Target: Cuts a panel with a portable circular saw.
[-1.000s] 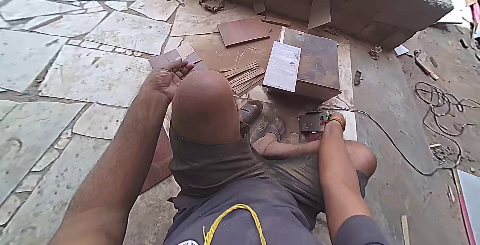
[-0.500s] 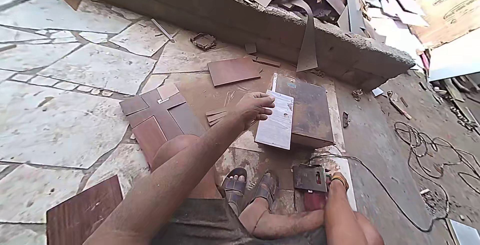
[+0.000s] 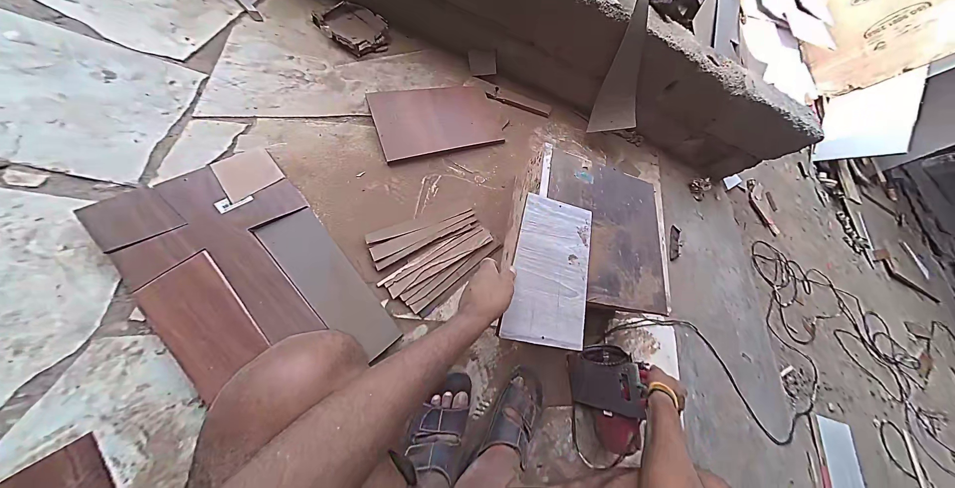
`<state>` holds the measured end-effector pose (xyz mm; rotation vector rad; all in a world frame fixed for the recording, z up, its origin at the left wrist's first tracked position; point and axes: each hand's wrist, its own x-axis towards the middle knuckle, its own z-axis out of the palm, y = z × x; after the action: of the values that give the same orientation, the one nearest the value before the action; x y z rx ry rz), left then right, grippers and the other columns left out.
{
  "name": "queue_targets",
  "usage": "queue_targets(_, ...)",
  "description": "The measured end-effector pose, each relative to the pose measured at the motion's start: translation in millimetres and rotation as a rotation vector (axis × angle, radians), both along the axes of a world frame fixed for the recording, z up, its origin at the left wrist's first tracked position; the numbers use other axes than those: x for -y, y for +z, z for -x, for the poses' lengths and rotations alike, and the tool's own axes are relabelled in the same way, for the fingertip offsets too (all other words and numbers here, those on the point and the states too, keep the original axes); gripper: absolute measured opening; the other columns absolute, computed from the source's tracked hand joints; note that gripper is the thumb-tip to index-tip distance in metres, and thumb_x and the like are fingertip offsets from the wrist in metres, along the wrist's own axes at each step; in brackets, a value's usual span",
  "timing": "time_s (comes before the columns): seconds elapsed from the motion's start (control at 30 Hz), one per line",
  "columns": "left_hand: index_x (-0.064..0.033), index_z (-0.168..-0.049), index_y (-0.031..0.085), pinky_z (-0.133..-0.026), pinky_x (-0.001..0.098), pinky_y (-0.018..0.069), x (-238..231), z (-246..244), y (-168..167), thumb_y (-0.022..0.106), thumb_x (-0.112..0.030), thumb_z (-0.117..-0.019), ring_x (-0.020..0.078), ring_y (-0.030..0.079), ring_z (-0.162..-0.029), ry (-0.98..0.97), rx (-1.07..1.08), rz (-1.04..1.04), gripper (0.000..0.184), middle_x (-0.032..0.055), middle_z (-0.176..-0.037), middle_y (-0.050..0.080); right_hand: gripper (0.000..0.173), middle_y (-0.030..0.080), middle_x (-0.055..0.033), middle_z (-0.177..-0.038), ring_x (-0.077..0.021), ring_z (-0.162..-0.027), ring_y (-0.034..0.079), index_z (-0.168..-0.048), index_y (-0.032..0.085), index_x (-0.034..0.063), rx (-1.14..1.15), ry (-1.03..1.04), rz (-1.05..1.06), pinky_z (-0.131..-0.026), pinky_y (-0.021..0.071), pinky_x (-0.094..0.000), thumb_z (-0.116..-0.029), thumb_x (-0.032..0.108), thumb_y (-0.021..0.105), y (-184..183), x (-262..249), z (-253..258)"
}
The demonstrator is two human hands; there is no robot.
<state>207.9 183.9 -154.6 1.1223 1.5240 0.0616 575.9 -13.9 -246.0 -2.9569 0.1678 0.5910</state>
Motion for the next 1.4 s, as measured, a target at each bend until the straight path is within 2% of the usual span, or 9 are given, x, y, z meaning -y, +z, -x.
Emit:
queue_targets(0.1, -0.0074, -0.129, 0.062, -0.095, 0.0587, 0.0521, 4, -6, 2, 0.031, -0.043, -0.1123, 0.0335, 0.067, -0.114, -0.030, 0.045, 0.006, 0.050, 0.0183, -0.121, 0.068, 0.054, 0.064, -0.0280, -0.130, -0.0409, -0.124, 0.062, -0.135, 0.057, -0.0055, 0.064, 0.033, -0.075, -0.102, 0.0495, -0.0587, -0.0954, 0.028, 0.069, 22, -24, 33)
queue_targets(0.27, -0.0047, -0.128, 0.061, -0.096, 0.0595, 0.0508, 20, -10, -2, 0.029, -0.046, -0.1124, 0.0347, 0.066, -0.113, 0.138, 0.130, -0.019, 0.055, 0.0201, -0.118, 0.068, 0.045, 0.065, -0.0300, -0.125, -0.0440, -0.123, 0.061, -0.121, 0.067, -0.0060, 0.016, 0.208, -0.049, -0.103, 0.0466, -0.0611, -0.0934, 0.029, 0.074, 61, -38, 78)
queue_targets(0.4, -0.0036, -0.118, 0.063, -0.090, 0.0600, 0.0520, 27, -15, -4, 0.036, -0.062, -0.1070, 0.0360, 0.067, -0.106, 0.141, 0.154, 0.018, 0.065, 0.0204, -0.108, 0.068, 0.030, 0.073, -0.0214, -0.104, -0.0366, -0.100, 0.069, -0.103, 0.072, -0.0041, -0.157, 0.234, -0.153, -0.091, 0.0520, -0.0582, -0.0884, 0.021, 0.075, 70, -29, 86)
queue_targets(0.57, -0.0039, -0.111, 0.064, -0.089, 0.0578, 0.0529, 29, -25, -7, 0.040, -0.056, -0.1087, 0.0341, 0.068, -0.101, 0.176, 0.126, -0.003, 0.058, 0.0187, -0.103, 0.068, 0.017, 0.063, -0.0110, -0.069, -0.0201, -0.055, 0.062, -0.099, 0.063, -0.0025, -0.554, 0.172, -0.415, -0.053, 0.0558, -0.0364, -0.0992, 0.014, 0.061, 54, -21, 76)
queue_targets(0.73, -0.0050, -0.102, 0.065, -0.083, 0.0566, 0.0533, 11, -26, -3, 0.045, -0.056, -0.1072, 0.0318, 0.068, -0.092, 0.229, 0.175, -0.093, 0.054, 0.0156, -0.093, 0.067, 0.020, 0.072, -0.0184, -0.087, -0.0228, -0.063, 0.067, -0.116, 0.057, -0.0038, -0.716, 0.022, -0.658, -0.058, 0.0582, -0.0380, -0.1015, 0.009, 0.053, 56, -31, 68)
queue_targets(0.9, -0.0074, -0.099, 0.067, -0.084, 0.0558, 0.0535, -33, -19, 4, 0.045, -0.055, -0.1074, 0.0300, 0.069, -0.092, 0.226, 0.112, -0.227, 0.052, 0.0136, -0.091, 0.069, 0.013, 0.064, -0.0125, -0.073, -0.0184, -0.052, 0.059, -0.108, 0.057, -0.0025, -0.714, 0.077, -0.704, -0.050, 0.0560, -0.0356, -0.1003, 0.007, 0.054, 52, -27, 68)
queue_targets(1.13, -0.0043, -0.096, 0.063, -0.078, 0.0600, 0.0534, -52, -14, -15, 0.043, -0.058, -0.1069, 0.0365, 0.068, -0.088, 0.214, 0.040, -0.241, 0.058, 0.0188, -0.089, 0.066, 0.056, 0.056, -0.0048, -0.069, -0.0160, -0.051, 0.054, -0.106, 0.061, 0.0066, -0.904, -0.010, -0.708, -0.052, 0.0556, -0.0358, -0.1096, 0.054, 0.032, 53, -11, 72)
queue_targets(1.3, -0.0027, -0.095, 0.066, -0.081, 0.0603, 0.0524, -50, -14, -26, 0.043, -0.059, -0.1068, 0.0357, 0.067, -0.091, 0.243, 0.130, -0.192, 0.062, 0.0197, -0.091, 0.066, 0.015, 0.067, -0.0162, -0.083, -0.0278, -0.071, 0.070, -0.105, 0.055, 0.0001, -0.947, -0.107, -0.662, -0.063, 0.0620, -0.0437, -0.1000, 0.012, 0.049, 59, -4, 73)
queue_targets(1.4, -0.0041, -0.095, 0.065, -0.078, 0.0606, 0.0528, -47, -16, -29, 0.049, -0.061, -0.1039, 0.0355, 0.067, -0.088, 0.237, 0.148, -0.202, 0.060, 0.0187, -0.089, 0.066, 0.014, 0.063, -0.0117, -0.074, -0.0171, -0.053, 0.062, -0.106, 0.055, -0.0004, -1.011, -0.148, -0.752, -0.046, 0.0557, -0.0313, -0.0943, 0.005, 0.049, 52, 0, 67)
